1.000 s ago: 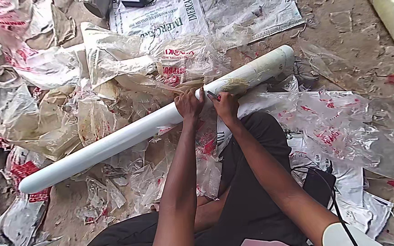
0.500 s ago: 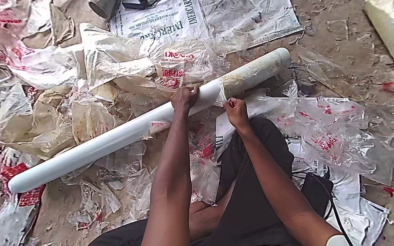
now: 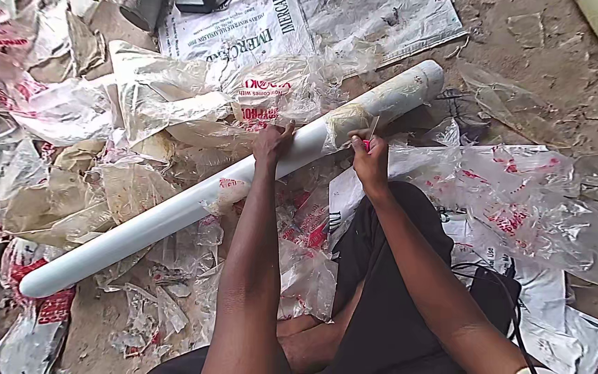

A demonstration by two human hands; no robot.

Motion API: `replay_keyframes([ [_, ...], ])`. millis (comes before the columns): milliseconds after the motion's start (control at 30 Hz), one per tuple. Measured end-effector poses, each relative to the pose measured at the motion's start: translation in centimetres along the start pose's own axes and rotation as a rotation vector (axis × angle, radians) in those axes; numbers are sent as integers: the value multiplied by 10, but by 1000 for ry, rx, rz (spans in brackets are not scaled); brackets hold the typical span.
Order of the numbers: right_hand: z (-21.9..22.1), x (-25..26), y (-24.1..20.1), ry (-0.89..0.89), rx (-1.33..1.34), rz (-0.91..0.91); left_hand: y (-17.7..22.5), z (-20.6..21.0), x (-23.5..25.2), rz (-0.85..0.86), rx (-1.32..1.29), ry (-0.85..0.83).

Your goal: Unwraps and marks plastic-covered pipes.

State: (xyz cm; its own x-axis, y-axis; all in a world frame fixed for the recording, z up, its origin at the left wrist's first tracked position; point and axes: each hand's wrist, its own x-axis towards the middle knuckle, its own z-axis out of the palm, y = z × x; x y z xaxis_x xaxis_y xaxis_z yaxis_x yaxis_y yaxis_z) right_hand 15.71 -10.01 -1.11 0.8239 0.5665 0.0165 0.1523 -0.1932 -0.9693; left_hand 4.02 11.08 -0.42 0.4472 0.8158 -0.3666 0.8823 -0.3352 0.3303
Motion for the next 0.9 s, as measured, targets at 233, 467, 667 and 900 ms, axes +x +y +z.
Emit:
replay_keyframes([
  [233, 17, -2, -12, -106, -428, 157, -19, 4, -15, 461, 68, 11],
  [467, 31, 1, 5, -365, -462, -23, -14, 13, -30, 482, 247, -16],
  [667, 11, -24, -11, -311, -140, -147, -25, -8, -49, 625, 274, 13],
  [900, 24, -9, -3, -350, -244, 31, 1, 62, -105, 330, 77, 388],
])
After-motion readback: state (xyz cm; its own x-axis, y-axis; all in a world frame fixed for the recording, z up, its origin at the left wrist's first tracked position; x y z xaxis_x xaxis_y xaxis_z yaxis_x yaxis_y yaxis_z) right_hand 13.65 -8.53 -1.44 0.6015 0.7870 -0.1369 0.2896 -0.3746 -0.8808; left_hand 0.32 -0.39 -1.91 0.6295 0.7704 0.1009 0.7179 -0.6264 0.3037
